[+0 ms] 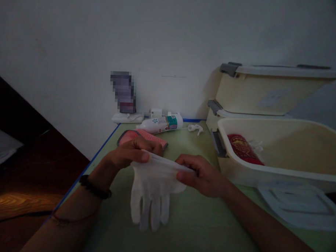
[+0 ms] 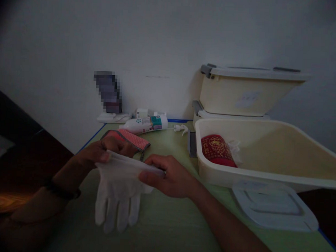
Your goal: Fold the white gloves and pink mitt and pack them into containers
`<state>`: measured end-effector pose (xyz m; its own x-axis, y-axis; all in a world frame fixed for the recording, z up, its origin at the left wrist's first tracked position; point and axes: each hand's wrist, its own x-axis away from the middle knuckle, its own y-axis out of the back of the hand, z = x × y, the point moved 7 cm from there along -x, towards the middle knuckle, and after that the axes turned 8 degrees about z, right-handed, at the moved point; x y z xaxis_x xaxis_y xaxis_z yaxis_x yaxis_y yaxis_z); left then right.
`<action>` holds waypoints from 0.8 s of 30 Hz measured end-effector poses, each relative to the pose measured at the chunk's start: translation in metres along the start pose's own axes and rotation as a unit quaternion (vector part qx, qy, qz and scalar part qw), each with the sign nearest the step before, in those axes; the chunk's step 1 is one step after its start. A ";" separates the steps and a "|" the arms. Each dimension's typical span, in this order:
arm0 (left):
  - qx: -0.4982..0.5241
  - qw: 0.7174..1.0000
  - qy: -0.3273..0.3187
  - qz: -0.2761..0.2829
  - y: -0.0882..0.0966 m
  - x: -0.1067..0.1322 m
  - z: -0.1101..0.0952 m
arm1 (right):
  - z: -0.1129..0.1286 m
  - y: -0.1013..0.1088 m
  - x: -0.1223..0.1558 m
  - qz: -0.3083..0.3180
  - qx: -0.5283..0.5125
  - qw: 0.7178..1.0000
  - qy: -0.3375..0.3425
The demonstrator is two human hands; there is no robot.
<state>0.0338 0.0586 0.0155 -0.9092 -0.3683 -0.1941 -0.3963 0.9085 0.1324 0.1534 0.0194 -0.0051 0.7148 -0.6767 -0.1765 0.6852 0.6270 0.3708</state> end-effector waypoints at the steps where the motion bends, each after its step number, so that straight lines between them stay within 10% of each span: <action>1: 0.023 0.999 -0.025 -0.007 0.001 0.000 -0.001 | 0.001 0.000 0.000 0.015 -0.021 1.000 0.002; 11: 0.172 0.972 0.060 -0.151 0.005 0.003 0.019 | -0.010 0.003 -0.002 0.012 -0.352 0.934 0.052; 24: 0.209 0.958 0.099 -0.170 0.004 0.000 0.028 | -0.027 0.001 -0.003 -0.046 -0.340 0.939 -0.001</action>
<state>0.0358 0.0681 -0.0114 -0.7590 -0.6500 0.0379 -0.6263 0.7130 -0.3152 0.1557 0.0325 -0.0288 0.6487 -0.7404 -0.1764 0.6756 0.6668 -0.3144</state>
